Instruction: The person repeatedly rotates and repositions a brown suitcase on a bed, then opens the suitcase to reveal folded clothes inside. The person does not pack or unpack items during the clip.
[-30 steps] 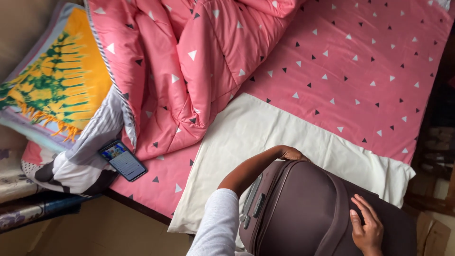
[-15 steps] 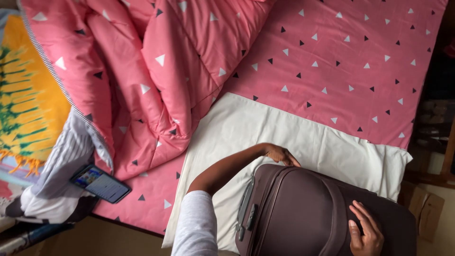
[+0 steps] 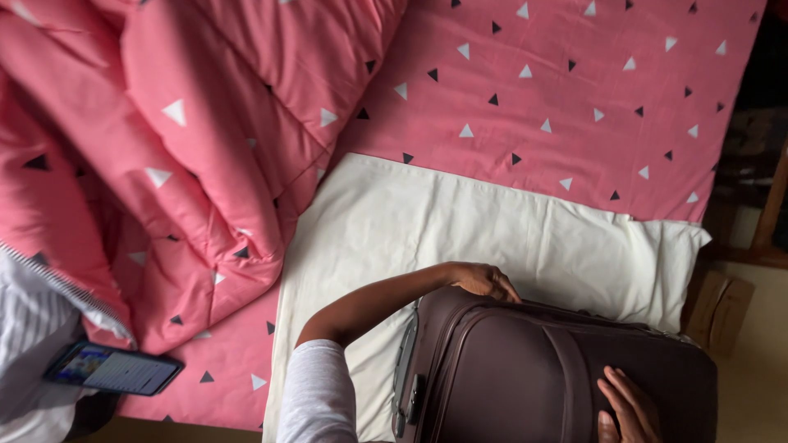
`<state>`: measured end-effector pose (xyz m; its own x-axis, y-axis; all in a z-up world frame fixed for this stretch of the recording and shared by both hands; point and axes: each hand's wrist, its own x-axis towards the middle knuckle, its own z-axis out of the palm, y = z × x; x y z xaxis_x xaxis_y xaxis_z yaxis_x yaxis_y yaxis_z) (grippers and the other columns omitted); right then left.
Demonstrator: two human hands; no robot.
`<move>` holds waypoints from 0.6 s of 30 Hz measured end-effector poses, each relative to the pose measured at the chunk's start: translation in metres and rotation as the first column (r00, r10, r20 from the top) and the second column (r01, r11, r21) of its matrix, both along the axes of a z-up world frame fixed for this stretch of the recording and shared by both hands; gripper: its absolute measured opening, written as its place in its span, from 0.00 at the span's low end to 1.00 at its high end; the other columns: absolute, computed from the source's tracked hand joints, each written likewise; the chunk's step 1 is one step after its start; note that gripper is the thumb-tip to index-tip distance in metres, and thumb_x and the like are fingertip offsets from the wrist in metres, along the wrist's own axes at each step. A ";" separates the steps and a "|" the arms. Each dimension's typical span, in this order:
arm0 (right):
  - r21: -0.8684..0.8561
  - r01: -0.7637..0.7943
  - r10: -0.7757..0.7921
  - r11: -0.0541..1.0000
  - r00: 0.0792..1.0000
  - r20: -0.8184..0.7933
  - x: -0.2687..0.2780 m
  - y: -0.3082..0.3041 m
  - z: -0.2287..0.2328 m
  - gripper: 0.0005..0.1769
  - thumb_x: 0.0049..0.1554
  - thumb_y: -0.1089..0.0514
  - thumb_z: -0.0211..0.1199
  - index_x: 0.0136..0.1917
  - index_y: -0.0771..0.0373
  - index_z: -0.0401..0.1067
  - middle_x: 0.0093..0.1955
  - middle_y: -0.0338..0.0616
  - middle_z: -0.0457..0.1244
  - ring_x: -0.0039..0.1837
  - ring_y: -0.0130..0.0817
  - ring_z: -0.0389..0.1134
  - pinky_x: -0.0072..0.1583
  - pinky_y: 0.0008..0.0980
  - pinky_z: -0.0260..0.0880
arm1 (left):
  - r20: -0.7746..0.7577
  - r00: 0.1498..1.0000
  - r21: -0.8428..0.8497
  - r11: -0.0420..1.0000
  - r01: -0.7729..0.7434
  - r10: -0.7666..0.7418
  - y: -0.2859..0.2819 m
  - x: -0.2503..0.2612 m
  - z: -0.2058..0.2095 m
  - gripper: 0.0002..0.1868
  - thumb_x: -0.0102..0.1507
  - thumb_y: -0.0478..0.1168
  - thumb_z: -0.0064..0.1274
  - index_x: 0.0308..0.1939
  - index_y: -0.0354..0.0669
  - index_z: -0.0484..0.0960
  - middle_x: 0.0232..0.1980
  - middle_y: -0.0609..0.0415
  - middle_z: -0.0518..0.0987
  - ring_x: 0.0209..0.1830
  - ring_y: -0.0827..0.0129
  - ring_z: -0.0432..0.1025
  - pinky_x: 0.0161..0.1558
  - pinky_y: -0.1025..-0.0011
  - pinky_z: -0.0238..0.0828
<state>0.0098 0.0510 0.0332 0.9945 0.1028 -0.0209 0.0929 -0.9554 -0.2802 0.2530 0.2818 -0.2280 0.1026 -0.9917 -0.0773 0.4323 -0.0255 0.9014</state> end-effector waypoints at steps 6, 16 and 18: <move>0.016 -0.026 0.025 1.000 0.999 0.030 -0.030 -0.029 -0.029 0.24 0.69 0.44 0.43 0.63 0.61 0.70 0.71 0.49 0.61 0.73 0.47 0.63 0.74 0.50 0.65 | 0.179 0.984 -0.089 0.995 0.045 -0.029 0.041 0.029 0.013 0.14 0.61 0.39 0.61 0.50 0.47 0.90 0.54 0.55 0.85 0.58 0.66 0.77 0.64 0.67 0.71; -0.088 -0.235 0.231 0.968 0.971 -0.059 -0.056 -0.084 -0.054 0.28 0.66 0.35 0.38 0.67 0.49 0.66 0.73 0.46 0.59 0.73 0.46 0.62 0.68 0.48 0.68 | 0.154 0.981 -0.080 0.988 0.131 -0.118 0.097 0.043 0.062 0.14 0.55 0.45 0.70 0.43 0.48 0.90 0.48 0.56 0.85 0.56 0.64 0.75 0.58 0.60 0.74; -0.106 -0.231 0.229 0.967 0.973 -0.030 -0.058 -0.082 -0.057 0.26 0.67 0.35 0.39 0.68 0.48 0.65 0.74 0.46 0.58 0.73 0.45 0.61 0.68 0.47 0.67 | 0.153 0.985 -0.105 0.990 0.091 -0.075 0.101 0.037 0.066 0.12 0.55 0.43 0.69 0.42 0.48 0.89 0.49 0.57 0.83 0.56 0.64 0.75 0.59 0.60 0.75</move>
<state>-0.0478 -0.0308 -0.0240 0.9437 0.3251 -0.0618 0.3098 -0.9336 -0.1803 0.2904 0.3831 -0.1625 0.0216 -0.9988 0.0444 0.2941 0.0488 0.9545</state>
